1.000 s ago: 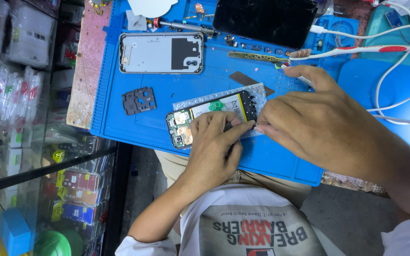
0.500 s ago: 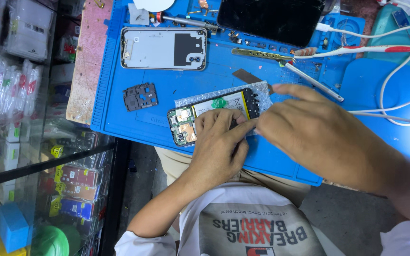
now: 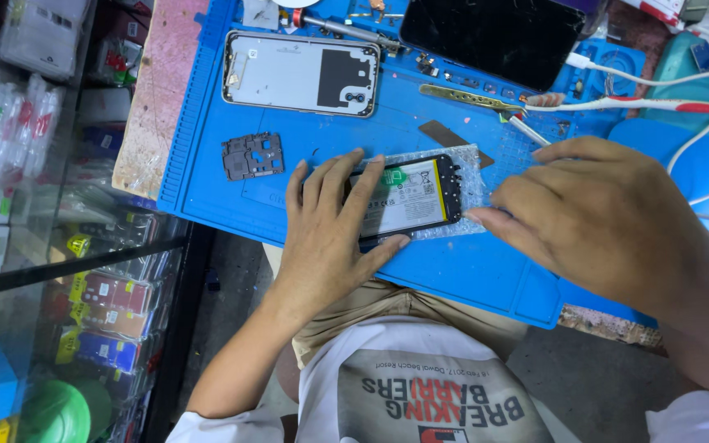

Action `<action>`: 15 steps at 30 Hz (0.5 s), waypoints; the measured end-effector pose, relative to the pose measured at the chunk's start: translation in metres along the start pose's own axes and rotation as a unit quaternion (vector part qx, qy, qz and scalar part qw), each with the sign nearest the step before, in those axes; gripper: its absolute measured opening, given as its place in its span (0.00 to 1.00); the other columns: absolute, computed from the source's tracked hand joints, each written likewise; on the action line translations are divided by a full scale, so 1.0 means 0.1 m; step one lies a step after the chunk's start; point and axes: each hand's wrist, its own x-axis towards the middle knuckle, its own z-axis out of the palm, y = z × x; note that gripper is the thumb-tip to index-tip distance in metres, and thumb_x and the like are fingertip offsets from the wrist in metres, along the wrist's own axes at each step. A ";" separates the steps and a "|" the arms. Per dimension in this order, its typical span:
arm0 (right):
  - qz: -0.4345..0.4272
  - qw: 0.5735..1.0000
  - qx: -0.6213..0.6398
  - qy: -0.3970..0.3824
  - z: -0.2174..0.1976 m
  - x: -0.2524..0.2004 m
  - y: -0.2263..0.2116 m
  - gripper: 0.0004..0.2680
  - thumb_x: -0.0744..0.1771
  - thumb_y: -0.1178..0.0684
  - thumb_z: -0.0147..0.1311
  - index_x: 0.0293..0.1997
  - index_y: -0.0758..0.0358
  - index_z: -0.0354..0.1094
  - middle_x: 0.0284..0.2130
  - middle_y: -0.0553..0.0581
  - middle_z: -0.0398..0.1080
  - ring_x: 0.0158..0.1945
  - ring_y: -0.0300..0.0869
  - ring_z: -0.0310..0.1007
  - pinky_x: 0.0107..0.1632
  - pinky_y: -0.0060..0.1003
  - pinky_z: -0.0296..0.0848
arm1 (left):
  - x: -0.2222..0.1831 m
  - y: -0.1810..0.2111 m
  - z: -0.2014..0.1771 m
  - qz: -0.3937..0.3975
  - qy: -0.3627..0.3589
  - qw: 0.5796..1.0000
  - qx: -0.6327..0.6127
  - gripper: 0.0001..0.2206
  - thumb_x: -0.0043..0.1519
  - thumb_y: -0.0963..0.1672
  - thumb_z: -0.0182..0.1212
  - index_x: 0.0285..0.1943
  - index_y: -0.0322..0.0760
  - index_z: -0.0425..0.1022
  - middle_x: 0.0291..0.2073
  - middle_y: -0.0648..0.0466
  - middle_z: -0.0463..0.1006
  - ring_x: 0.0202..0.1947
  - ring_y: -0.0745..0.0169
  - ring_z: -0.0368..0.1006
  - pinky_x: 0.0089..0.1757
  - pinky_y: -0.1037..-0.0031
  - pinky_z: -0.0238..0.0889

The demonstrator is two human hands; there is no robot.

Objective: The person works on disassembled mobile phone components at a repair bench, using a screwdriver to remove or install small screws from the internal chassis. The person then picks up and handles a blue smartphone, turning it over to show its back and sides while holding it by hand.

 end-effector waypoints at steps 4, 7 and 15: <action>-0.053 0.991 0.114 0.044 -0.09 0.08 -0.08 0.08 0.63 0.54 0.61 0.40 0.67 0.71 0.35 0.60 0.77 0.39 0.50 0.78 0.41 0.41 0.74 | -0.03 -0.01 0.06 -0.010 0.015 1.000 -0.022 0.40 0.55 0.53 0.74 0.74 0.36 0.60 0.64 0.45 0.64 0.68 0.43 0.57 0.67 0.44 0.43; -0.029 0.995 0.083 0.045 -0.11 0.11 -0.16 0.08 0.64 0.53 0.63 0.38 0.65 0.70 0.32 0.57 0.76 0.36 0.48 0.77 0.38 0.41 0.73 | -0.04 -0.02 0.08 -0.007 0.025 0.999 -0.029 0.40 0.55 0.52 0.74 0.75 0.36 0.60 0.64 0.46 0.65 0.68 0.43 0.57 0.66 0.46 0.45; -0.034 0.996 0.056 0.068 -0.13 0.10 -0.27 0.08 0.65 0.54 0.61 0.41 0.68 0.69 0.31 0.57 0.74 0.34 0.49 0.77 0.35 0.42 0.73 | -0.02 -0.04 0.07 -0.004 0.022 0.999 -0.025 0.41 0.54 0.53 0.74 0.75 0.35 0.59 0.63 0.45 0.66 0.67 0.43 0.58 0.65 0.47 0.46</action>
